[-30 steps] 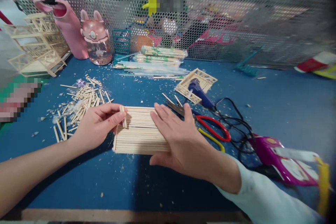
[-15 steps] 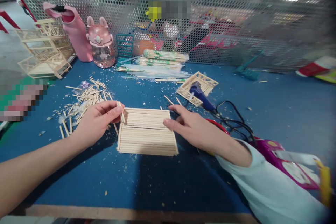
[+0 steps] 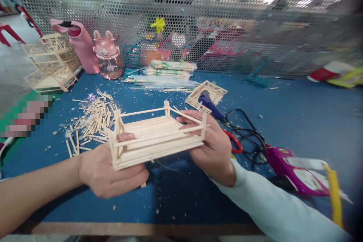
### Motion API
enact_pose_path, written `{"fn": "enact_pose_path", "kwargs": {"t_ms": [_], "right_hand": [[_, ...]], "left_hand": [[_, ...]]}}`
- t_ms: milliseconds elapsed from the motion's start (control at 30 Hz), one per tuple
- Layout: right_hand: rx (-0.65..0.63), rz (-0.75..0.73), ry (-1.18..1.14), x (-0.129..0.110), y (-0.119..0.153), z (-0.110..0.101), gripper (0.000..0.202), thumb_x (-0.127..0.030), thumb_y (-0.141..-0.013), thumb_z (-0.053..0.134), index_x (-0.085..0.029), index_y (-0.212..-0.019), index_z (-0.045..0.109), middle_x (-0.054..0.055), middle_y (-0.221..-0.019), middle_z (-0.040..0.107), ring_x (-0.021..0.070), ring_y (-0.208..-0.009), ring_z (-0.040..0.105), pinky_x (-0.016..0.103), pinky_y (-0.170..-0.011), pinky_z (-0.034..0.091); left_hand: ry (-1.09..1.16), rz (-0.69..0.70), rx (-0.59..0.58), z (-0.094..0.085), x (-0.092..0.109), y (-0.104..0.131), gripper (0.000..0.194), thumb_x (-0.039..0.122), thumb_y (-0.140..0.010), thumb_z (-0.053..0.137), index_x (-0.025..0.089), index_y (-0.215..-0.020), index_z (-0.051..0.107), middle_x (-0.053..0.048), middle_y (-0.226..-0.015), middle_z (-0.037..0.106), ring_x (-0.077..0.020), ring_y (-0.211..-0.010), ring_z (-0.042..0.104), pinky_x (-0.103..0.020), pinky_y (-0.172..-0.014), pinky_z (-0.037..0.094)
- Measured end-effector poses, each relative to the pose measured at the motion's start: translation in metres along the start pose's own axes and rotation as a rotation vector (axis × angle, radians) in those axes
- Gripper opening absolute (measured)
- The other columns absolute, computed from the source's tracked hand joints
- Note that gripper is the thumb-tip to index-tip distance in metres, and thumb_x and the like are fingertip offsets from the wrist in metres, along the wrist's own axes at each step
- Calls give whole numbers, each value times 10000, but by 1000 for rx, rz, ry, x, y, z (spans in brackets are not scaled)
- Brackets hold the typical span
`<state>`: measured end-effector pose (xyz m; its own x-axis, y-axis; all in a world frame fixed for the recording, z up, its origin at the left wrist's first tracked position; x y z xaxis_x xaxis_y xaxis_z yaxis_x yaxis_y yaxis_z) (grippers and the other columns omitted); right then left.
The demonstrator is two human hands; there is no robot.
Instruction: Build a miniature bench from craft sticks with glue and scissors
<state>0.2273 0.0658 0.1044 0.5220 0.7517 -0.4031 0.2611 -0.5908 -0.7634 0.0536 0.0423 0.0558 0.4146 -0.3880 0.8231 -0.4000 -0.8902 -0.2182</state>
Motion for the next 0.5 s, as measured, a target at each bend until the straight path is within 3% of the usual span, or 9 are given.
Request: {"fn": "enact_pose_path", "kwargs": {"t_ms": [100, 167, 300, 400, 433, 500], "right_hand": [[19, 4, 22, -2, -5, -6, 86, -157, -781, 564, -214, -755, 621, 94, -1076, 653, 241, -1009, 626, 390, -826, 522], [-58, 117, 17, 8, -11, -6, 64, -227, -789, 571, -214, -776, 632, 84, -1028, 671, 250, -974, 632, 397, -808, 521], [-250, 616, -200, 66, -3, 5, 229, -384, -793, 576, -201, -921, 628, 50, -802, 683, 187, -678, 629, 316, -587, 523], [-439, 965, -429, 100, 26, 28, 221, -396, -787, 576, -179, -823, 601, -14, -572, 588, 104, -432, 504, 226, -398, 418], [-495, 1051, -469, 107, 37, 35, 211, -386, -788, 575, -176, -774, 581, -37, -516, 538, 81, -370, 444, 205, -348, 361], [-563, 1159, -502, 116, 51, 46, 219, -367, -798, 573, -175, -698, 535, -65, -458, 469, 54, -312, 372, 182, -300, 282]], "left_hand": [[-97, 120, -42, 5, 11, -6, 137, 300, -793, 587, 324, -834, 715, -13, -793, 739, -214, -844, 660, -506, -1062, 311], [-133, 158, -62, 0, 21, -13, 148, 311, -798, 574, 313, -827, 720, -25, -798, 737, -208, -820, 662, -477, -1026, 365], [-10, 0, 0, -27, 19, -25, 177, 362, -787, 584, 243, -721, 697, -30, -707, 704, -173, -667, 636, -409, -914, 461], [91, -103, 134, -47, 1, -26, 220, 372, -799, 571, 205, -681, 654, -15, -663, 667, -143, -609, 599, -323, -786, 500], [77, -132, 159, -49, -7, -26, 225, 379, -804, 561, 197, -701, 647, -17, -668, 662, -143, -618, 594, -293, -730, 501], [-41, -181, 86, -40, -22, -28, 244, 392, -818, 537, 187, -738, 642, -26, -707, 666, -152, -664, 596, -260, -678, 485]]}}
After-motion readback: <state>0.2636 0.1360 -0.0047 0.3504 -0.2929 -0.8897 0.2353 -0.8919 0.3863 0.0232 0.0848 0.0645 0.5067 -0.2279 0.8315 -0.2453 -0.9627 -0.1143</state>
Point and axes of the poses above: each hand's wrist, its own y-axis away from the middle knuckle, its own z-axis out of the palm, x = y × z, the point moved 10 cm from there along -y, towards the middle knuckle
